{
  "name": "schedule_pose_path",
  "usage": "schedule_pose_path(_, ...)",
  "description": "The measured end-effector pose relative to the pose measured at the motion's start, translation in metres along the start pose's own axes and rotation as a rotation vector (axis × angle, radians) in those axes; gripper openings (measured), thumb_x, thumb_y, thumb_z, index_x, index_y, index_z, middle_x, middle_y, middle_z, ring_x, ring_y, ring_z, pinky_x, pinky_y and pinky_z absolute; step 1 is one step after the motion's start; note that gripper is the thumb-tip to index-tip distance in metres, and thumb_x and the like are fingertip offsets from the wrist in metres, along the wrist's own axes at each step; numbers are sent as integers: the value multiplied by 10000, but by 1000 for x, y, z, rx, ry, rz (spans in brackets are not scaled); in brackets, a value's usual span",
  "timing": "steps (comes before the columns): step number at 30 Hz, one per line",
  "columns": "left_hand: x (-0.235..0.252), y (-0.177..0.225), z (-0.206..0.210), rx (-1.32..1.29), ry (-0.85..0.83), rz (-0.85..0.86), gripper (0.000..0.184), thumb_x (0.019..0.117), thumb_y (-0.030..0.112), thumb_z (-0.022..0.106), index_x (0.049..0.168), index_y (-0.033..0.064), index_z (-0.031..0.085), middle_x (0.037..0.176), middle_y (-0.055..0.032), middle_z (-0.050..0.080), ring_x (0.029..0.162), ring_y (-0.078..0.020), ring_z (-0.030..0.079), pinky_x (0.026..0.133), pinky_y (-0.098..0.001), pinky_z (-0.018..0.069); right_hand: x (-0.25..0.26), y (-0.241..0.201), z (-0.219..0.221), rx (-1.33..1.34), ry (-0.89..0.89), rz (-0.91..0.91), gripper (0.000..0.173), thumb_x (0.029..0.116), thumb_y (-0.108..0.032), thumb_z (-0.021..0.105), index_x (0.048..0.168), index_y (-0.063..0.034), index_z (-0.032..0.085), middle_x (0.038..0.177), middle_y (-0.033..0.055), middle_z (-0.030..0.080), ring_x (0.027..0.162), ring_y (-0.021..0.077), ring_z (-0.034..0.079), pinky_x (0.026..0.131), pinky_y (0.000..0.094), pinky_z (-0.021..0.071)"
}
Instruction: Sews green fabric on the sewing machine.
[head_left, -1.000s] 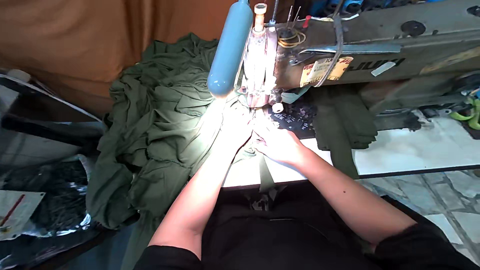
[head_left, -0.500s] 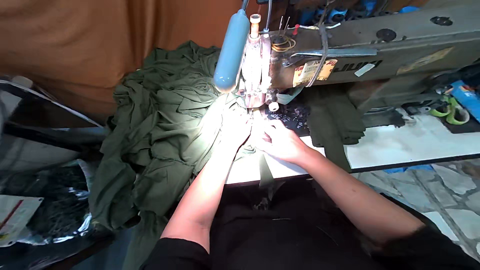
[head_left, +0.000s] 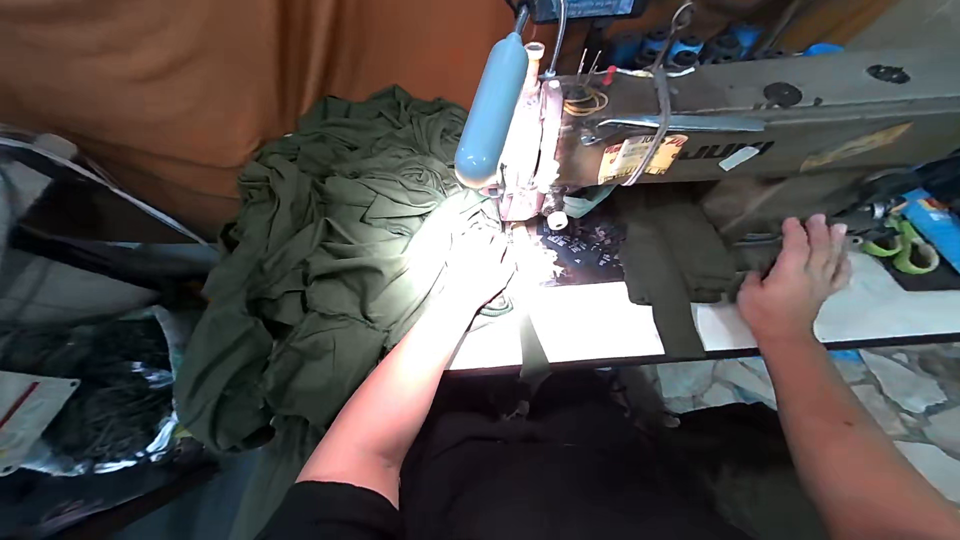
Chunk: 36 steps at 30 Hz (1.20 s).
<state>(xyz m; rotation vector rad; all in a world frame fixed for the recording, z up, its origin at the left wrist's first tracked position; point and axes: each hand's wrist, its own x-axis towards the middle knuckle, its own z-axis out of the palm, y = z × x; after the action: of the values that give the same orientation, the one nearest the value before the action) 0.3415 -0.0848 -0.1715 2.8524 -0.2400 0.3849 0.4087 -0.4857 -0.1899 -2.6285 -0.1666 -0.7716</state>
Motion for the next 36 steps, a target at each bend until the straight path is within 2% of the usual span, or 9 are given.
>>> schedule_pose_path(13,2,6,-6,19,-43,-56,405,1047,326,506,1261,41,699,1221,-194,673,1212,-361,614,1063,-535,448,5,-6,-11,-60,-309,100,443,942,83,530,1382,62,571,1418,370,512,1291,593,495,1025,747,369)
schedule_pose_path(17,-1,10,-7,17,-33,-66,418,1051,325,494,1281,37,691,1259,-210,668,1239,-372,607,1082,-546,434,18,-7,-27,-13,-193,94,438,938,56,513,1371,54,581,1443,356,501,1342,577,459,1062,737,351)
schedule_pose_path(20,-1,10,-7,67,-29,-9,419,1042,316,507,1272,22,698,1247,-230,668,1218,-400,613,1052,-575,443,26,-34,-53,235,-69,176,465,999,-15,419,1454,46,492,1493,310,466,1385,422,475,1137,547,387)
schedule_pose_path(22,7,7,-16,130,-13,56,381,1009,301,552,1166,13,745,1320,-251,631,1310,-443,531,1098,-605,383,19,-66,-63,453,11,117,456,1055,-124,401,1472,58,437,1393,275,544,1139,276,630,978,396,522)
schedule_pose_path(25,24,-1,-46,220,-22,-52,336,986,295,570,1117,21,715,1506,-210,514,1477,-427,369,1180,-613,298,1,-117,-73,660,-338,57,416,1059,-199,477,1427,-5,465,967,114,639,595,118,569,545,330,528)
schedule_pose_path(27,32,-6,-60,173,-115,-267,484,1011,224,570,1444,13,524,1441,-252,545,1338,-450,518,1043,-627,432,-6,-144,-69,675,-728,67,421,1004,-127,584,1400,-28,482,898,107,613,561,135,506,517,333,471)
schedule_pose_path(29,36,-11,-70,131,-250,-415,537,1049,197,516,1545,38,389,1284,-290,625,1188,-479,621,935,-645,497,-5,-166,-61,646,-949,73,384,980,-46,587,1349,-27,483,909,101,592,583,115,503,536,291,457)
schedule_pose_path(32,27,-17,-73,127,-260,-338,306,1028,187,539,1216,-18,668,1250,-262,643,1224,-450,593,947,-630,481,2,-181,-48,653,-964,73,269,1012,-34,535,1281,-21,535,868,90,562,601,102,505,565,260,456)
schedule_pose_path(36,6,-25,-65,29,-125,84,222,911,124,607,948,-43,749,1195,-245,677,1197,-438,607,960,-628,472,16,-192,-19,628,-891,33,330,1073,-176,523,1380,-61,558,836,80,562,564,104,484,516,262,444)
